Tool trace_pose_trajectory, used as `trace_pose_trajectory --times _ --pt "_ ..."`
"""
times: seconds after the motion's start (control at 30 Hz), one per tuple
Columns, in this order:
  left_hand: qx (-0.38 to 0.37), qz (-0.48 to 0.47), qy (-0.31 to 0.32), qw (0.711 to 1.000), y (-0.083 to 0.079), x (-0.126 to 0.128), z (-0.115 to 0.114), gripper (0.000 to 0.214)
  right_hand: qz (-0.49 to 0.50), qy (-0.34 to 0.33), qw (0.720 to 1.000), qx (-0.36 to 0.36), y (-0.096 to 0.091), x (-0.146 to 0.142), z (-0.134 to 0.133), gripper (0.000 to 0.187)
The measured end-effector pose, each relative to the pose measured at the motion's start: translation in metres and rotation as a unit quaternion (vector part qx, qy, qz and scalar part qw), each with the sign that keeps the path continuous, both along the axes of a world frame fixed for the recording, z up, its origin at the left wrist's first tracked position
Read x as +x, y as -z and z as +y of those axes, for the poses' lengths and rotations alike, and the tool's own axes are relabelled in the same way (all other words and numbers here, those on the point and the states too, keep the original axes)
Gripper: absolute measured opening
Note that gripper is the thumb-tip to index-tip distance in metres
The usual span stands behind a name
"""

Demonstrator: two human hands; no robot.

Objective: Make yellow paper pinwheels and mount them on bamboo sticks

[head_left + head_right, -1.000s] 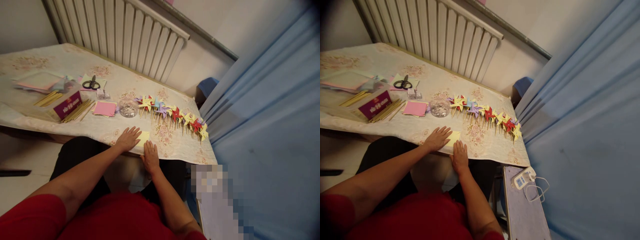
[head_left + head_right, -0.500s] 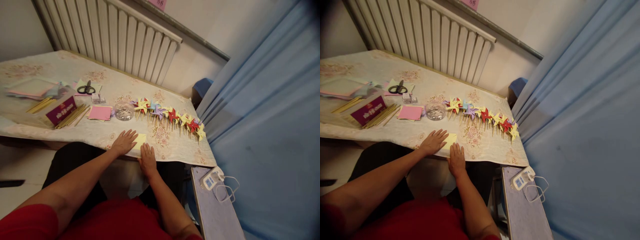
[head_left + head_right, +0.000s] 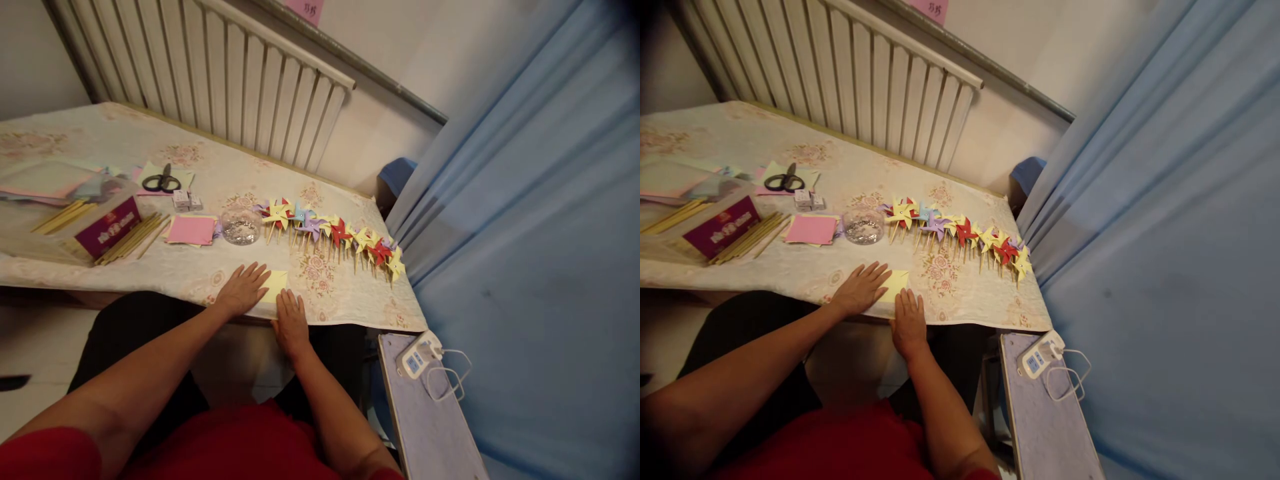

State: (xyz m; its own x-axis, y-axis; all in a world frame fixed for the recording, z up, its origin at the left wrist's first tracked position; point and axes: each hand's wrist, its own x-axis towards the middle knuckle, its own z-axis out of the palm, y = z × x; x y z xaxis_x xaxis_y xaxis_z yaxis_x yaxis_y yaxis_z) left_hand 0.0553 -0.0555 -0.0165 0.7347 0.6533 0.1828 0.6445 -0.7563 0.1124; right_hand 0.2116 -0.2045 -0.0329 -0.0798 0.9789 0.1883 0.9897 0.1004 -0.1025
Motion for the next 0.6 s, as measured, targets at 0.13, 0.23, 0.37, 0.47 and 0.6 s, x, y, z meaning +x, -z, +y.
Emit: trace_pose_trajectory --times 0.13,0.23,0.37,0.47,0.6 --pt "0.001 -0.004 -0.004 1.0 -0.0004 0.0005 -0.0006 0.054 -0.003 0.001 1.0 0.003 0.0 -0.0002 -0.0004 0.07" --pt "-0.001 -0.007 -0.005 1.0 0.0003 0.0005 -0.0004 0.054 0.001 0.003 1.0 0.005 -0.0005 -0.0003 -0.0009 0.069" --pt "0.001 -0.013 -0.002 1.0 0.0012 0.0 0.0 0.053 0.001 0.004 1.0 0.003 -0.0011 -0.0002 -0.001 0.069" --pt "0.006 -0.016 -0.001 1.0 0.0014 -0.0001 0.0 0.053 0.001 0.002 1.0 0.003 -0.0003 -0.0001 -0.0006 0.069" --pt "0.01 -0.006 -0.002 1.0 0.0022 0.0 0.0003 0.053 -0.002 0.005 1.0 0.005 0.0017 -0.0001 0.0001 0.069"
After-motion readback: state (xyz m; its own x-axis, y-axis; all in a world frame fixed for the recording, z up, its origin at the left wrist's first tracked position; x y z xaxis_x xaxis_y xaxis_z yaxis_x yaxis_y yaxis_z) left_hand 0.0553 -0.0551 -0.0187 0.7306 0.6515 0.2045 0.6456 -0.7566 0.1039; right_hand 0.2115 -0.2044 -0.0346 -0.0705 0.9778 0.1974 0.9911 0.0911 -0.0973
